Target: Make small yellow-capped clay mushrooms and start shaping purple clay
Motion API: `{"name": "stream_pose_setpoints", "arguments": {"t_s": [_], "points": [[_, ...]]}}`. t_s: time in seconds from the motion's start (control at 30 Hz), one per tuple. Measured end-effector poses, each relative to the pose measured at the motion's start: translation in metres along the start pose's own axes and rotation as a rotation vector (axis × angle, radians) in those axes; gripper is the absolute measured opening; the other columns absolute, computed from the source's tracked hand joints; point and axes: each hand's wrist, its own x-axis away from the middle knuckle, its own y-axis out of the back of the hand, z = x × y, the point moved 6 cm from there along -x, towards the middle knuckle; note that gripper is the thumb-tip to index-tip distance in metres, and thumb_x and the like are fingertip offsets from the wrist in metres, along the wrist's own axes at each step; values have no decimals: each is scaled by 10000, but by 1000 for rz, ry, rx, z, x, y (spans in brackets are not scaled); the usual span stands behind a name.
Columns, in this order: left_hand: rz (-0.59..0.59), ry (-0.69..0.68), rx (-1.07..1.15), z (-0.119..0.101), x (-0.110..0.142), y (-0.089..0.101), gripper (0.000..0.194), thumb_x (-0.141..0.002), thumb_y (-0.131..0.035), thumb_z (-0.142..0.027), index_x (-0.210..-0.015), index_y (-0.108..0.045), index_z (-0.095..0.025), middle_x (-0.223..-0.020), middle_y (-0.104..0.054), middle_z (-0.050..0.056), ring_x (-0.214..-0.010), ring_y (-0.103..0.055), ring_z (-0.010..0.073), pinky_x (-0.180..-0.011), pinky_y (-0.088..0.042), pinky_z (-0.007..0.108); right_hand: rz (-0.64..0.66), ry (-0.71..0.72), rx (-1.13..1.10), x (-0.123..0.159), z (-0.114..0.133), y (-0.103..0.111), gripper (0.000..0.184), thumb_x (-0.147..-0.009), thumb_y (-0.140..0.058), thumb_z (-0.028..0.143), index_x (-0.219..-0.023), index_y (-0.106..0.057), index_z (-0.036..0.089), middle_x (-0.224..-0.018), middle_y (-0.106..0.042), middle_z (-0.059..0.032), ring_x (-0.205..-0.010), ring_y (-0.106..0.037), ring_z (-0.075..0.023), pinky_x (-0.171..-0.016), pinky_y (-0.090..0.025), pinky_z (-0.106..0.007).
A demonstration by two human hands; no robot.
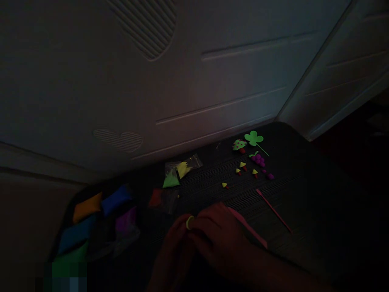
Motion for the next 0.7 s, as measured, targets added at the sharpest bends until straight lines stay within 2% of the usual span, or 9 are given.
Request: {"name": "stream_pose_setpoints", "arguments": {"t_s": [0.23,0.43,0.7], "points": [[2,-61,-20,-5,1,-6,200,-571,-768,-192,-751,-684,-172,-718,-667,26,-661,-616,138,-634,-482,233,-2,-34,9,2,-10,-4,138,-831,-540,244,-961,-583,230,-874,-618,-26,-809,-537,-153,-716,-411,-307],[17,-72,-58,-8,4,-7,183,-588,-762,-202,-751,-682,-178,-697,-661,18,-658,-606,125,-642,-473,223,-10,-3,12,2,-5,-2,142,-841,-524,231,-962,-596,219,-849,-627,-22,-782,-526,-146,-700,-414,-301],[140,-62,0,-2,2,-14,130,-628,-741,-230,-731,-679,-181,-731,-656,4,-710,-600,114,-706,-478,222,-45,23,41,-2,1,4,133,-847,-514,234,-921,-618,195,-849,-638,-29,-782,-532,-142,-697,-421,-296]]}}
